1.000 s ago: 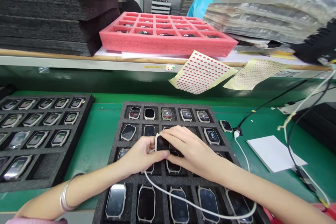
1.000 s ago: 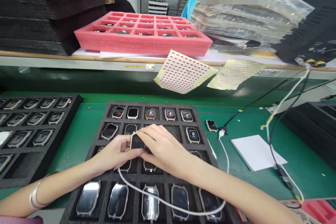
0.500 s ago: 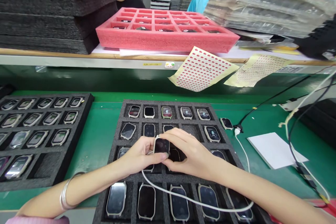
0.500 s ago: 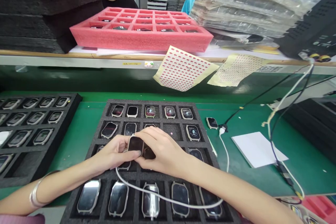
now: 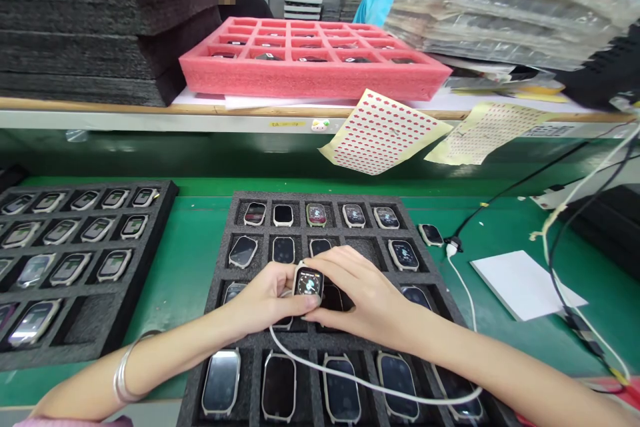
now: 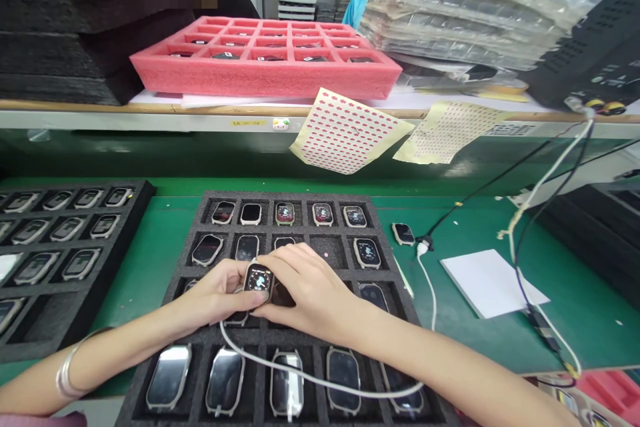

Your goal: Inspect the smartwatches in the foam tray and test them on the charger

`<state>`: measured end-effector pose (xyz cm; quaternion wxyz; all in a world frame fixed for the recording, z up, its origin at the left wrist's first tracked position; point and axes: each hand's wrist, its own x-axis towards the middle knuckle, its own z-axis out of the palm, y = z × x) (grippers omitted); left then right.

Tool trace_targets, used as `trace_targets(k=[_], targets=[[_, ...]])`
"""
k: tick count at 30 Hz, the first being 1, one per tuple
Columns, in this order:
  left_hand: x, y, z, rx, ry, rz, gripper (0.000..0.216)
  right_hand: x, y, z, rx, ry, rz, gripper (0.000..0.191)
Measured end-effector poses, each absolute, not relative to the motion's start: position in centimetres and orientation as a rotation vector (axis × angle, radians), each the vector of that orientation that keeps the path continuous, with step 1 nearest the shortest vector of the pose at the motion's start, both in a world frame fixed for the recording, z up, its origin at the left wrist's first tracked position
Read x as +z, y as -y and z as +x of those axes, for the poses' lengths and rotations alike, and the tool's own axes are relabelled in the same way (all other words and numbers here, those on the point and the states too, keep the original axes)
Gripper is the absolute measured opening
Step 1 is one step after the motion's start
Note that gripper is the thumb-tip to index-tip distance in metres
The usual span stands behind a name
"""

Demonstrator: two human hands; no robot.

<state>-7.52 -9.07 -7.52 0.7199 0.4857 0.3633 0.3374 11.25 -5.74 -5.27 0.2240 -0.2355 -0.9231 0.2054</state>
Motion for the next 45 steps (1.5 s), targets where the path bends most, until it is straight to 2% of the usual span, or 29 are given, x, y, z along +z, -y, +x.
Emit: trace_targets(k=[5,9,16,21,25,30,37,45], targets=[[-7.4,9.3,-7.4,0.734,-0.850,1.140,0.028,-4.7,5.9,11.4,0.581,2.554,-0.658,0.038],[-7.2,9.5,-7.5,0.626,-0.836,1.177,0.039,-3.5,4.4,13.1,0.647,2.539,-0.807,0.039],[-7.1,9.2,-7.4,0.636,-0.851,1.072,0.036,-3.9,1.4,19.0,0.413,2.742,-1.132,0.042],[-7.1,9.1,-7.3,0.648,-0.836,1.088,0.034,-2.7,2.1,17.4,0.127,2.862,-0.997,0.027],[-7.1,9.4,-7.3,0.681,-0.856,1.093,0.032,-2.8,1.9,13.0,0.148,3.032,-0.826,0.023],[-6.9,9.3,-7.3,0.692,-0.868,1.069,0.029,-4.0,1.2,10.7,-0.012,3.097,-0.816,0.017],[-7.0,9.0,-7.3,0.675,-0.913,1.001,0.037,-2.5,0.7,12.4,0.498,2.728,-0.961,0.023],[-7.2,8.9,-7.2,0.697,-0.915,1.012,0.032,-3.7,1.2,12.2,0.244,3.038,-0.837,0.022]])
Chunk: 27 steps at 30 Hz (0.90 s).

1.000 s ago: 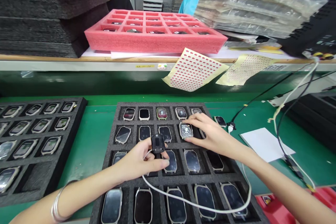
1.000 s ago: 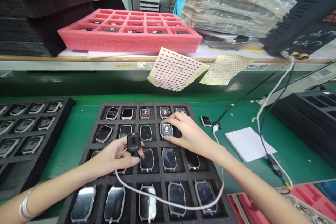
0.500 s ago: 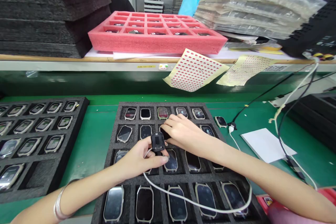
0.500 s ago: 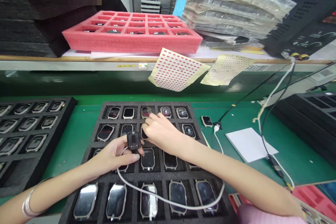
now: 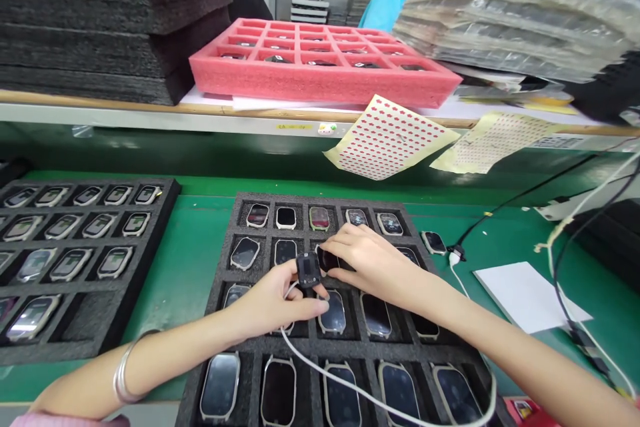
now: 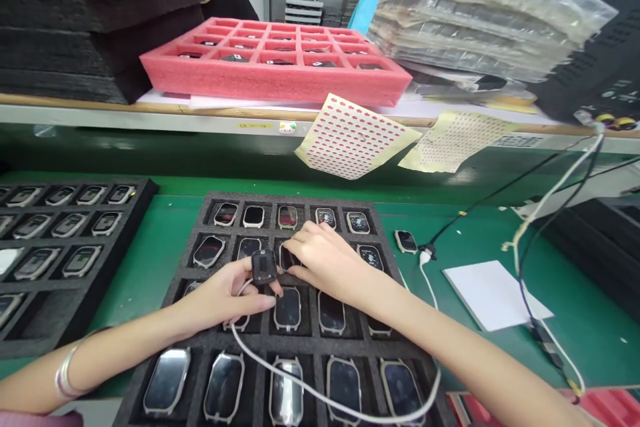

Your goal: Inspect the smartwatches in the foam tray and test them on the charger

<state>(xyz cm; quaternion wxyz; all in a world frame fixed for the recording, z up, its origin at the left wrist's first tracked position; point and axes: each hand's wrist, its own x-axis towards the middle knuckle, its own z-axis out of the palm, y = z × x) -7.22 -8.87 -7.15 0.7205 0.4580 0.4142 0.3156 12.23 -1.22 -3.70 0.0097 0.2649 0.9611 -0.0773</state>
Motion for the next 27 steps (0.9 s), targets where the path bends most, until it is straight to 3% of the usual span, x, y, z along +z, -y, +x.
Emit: trace_targets(k=[8,15,20,23,27], targets=[[-7.4,9.0,-7.4,0.706,-0.902,1.013,0.033,-2.8,0.4,11.2,-0.071,-2.948,0.688,0.023],[-7.5,8.8,-7.7,0.686,-0.877,1.009,0.034,-1.3,1.0,12.4,-0.323,-3.351,0.905,0.037],[-7.4,8.8,-7.7,0.726,-0.883,1.021,0.038,-1.5,2.7,10.7,-0.302,-3.338,0.585,0.028],[-7.2,8.9,-7.6,0.751,-0.891,1.040,0.035,-2.2,3.0,10.0,-0.154,-3.347,0.543,0.025],[-7.1,8.9,-7.6,0.773,-0.926,1.083,0.034,-3.1,3.0,10.0,-0.208,-3.374,0.596,0.023]])
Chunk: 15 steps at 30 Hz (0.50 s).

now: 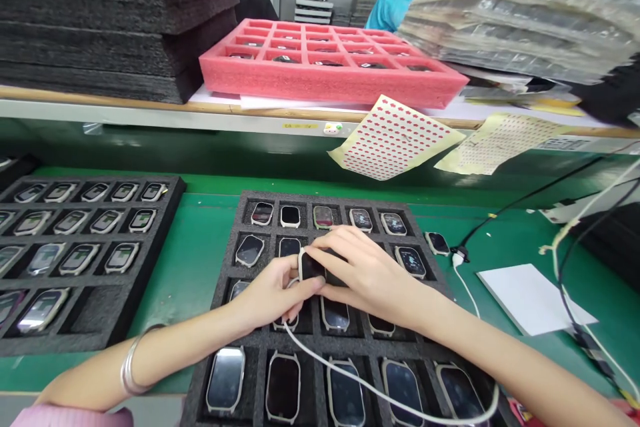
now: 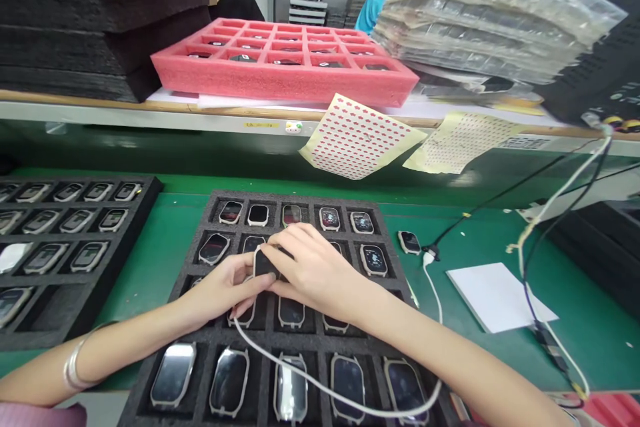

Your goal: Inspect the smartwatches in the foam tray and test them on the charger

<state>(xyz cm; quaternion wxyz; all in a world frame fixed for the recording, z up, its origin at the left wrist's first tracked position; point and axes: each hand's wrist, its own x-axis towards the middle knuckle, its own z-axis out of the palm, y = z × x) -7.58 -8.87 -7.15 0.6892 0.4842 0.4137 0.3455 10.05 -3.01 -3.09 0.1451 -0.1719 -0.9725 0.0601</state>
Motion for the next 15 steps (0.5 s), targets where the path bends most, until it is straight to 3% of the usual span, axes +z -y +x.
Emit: trace_targets(k=[15], targets=[[-7.5,9.4,-7.8,0.817,-0.890,1.059,0.032,-5.0,3.9,10.8,0.417,2.592,-0.462,0.045]])
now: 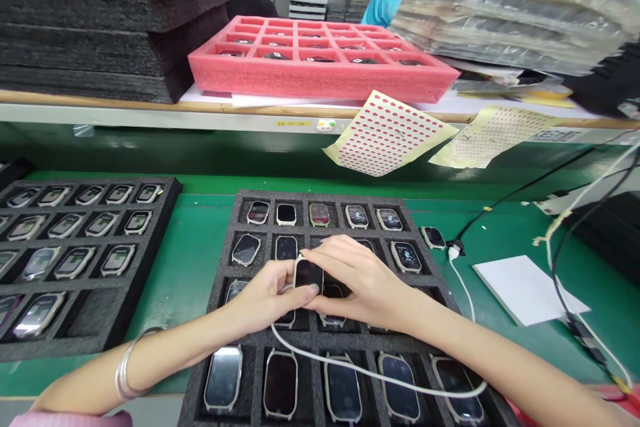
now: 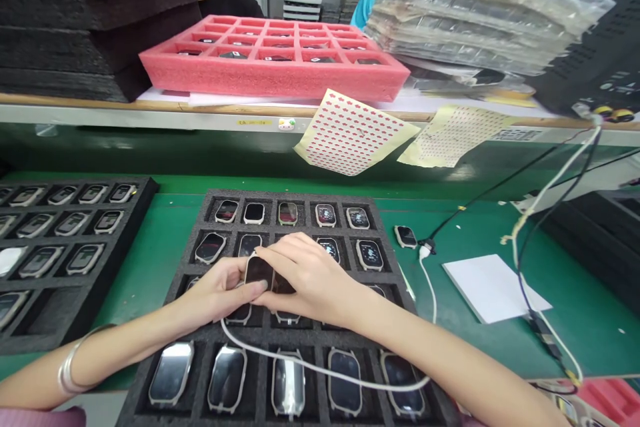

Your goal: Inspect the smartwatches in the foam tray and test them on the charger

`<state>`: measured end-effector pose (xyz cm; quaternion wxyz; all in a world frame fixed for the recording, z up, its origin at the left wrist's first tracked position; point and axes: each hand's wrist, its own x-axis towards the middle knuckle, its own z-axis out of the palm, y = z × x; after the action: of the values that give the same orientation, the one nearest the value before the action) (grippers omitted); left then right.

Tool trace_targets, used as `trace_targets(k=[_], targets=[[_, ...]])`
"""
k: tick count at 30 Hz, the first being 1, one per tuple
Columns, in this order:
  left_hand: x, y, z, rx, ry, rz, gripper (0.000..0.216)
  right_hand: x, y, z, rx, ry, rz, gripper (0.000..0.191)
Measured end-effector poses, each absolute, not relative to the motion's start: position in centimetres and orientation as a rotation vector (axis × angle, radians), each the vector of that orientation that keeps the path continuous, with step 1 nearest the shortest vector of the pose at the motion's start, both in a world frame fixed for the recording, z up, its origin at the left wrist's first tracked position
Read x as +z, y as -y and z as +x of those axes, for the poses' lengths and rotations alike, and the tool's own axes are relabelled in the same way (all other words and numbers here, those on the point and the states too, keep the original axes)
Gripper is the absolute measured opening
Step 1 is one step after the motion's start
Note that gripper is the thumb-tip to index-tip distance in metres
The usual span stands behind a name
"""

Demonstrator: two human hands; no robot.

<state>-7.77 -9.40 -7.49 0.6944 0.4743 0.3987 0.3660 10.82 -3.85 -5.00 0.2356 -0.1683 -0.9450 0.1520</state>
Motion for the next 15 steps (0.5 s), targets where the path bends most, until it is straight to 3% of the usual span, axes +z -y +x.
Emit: trace_targets(k=[4,15], targets=[[-7.41,9.37,-7.76,0.811,-0.896,1.053,0.031,-4.99,3.91,10.78,0.413,2.599,-0.474,0.053],[-7.81,9.51,-7.92,0.807,-0.902,1.173,0.030,-5.03,4.13,10.77,0.458,2.556,-0.484,0.045]])
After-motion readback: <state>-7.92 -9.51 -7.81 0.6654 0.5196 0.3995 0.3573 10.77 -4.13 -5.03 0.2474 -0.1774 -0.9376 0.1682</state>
